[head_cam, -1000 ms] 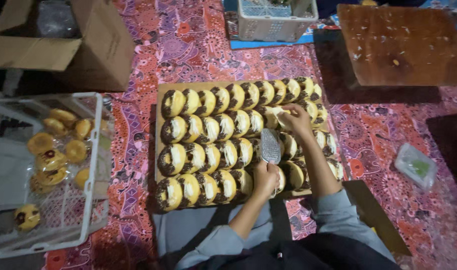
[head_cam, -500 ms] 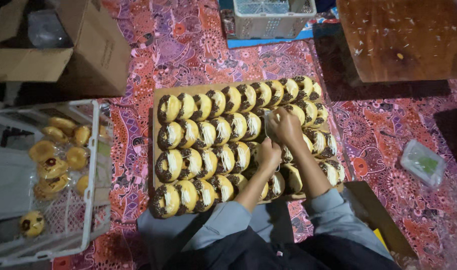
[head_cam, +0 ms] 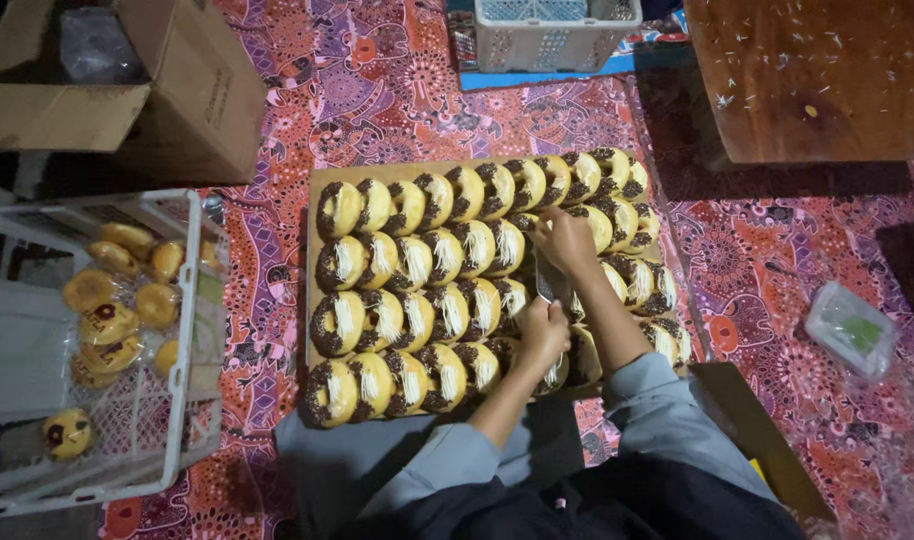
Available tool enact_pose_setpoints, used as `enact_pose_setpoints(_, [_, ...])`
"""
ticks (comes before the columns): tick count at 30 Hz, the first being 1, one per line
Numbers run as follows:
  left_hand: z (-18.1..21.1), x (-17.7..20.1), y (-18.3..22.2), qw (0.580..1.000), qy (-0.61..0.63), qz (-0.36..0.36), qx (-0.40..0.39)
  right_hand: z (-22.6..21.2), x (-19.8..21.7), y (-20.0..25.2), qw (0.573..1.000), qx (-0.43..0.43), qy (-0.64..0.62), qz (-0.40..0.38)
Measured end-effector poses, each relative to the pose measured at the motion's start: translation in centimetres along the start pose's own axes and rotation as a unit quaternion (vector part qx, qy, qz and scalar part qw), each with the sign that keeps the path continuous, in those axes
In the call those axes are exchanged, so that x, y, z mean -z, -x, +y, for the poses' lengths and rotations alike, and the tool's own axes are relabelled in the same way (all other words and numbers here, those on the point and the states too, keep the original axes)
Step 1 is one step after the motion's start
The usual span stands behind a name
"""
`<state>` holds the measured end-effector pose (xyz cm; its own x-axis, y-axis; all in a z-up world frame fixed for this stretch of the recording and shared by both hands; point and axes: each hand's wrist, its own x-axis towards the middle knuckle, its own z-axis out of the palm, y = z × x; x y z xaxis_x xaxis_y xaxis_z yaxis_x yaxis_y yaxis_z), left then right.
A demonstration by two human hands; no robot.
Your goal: The person sits on the floor and grates a block of white cheese over rows of round pastries arranged on a cardboard tray. The person holds the cheese in one hand and a metal grater in the other, moving systematically across the tray to cover each pastry with grated cheese.
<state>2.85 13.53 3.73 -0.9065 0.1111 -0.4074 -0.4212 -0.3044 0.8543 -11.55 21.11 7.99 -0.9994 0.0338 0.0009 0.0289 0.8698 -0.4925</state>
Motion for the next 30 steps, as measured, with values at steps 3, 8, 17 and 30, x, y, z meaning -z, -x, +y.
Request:
enact_pose_setpoints(3, [-0.8, 0.8, 2.9, 0.998, 0.031, -0.032, 0.035, 0.8, -0.2, 0.5, 0.999, -0.004, -0.048, -0.009])
enact_pose_setpoints(8, [-2.4, 1.6, 7.8, 0.987, 0.099, -0.073, 0.1, 2.7, 1.0, 0.1, 0.993, 0.04, -0.104, 0.035])
enact_pose_setpoints(17, [-3.3, -1.7, 3.2, 0.983, 0.153, -0.094, 0.027, 4.5, 8.7, 3.1, 0.949, -0.101, -0.288, 0.075])
enact_pose_setpoints(30, [-1.3, -4.4, -6.8, 0.991, -0.122, 0.054, -0.01, 2.2, 5.0, 2.6, 0.998, 0.009, 0.017, 0.054])
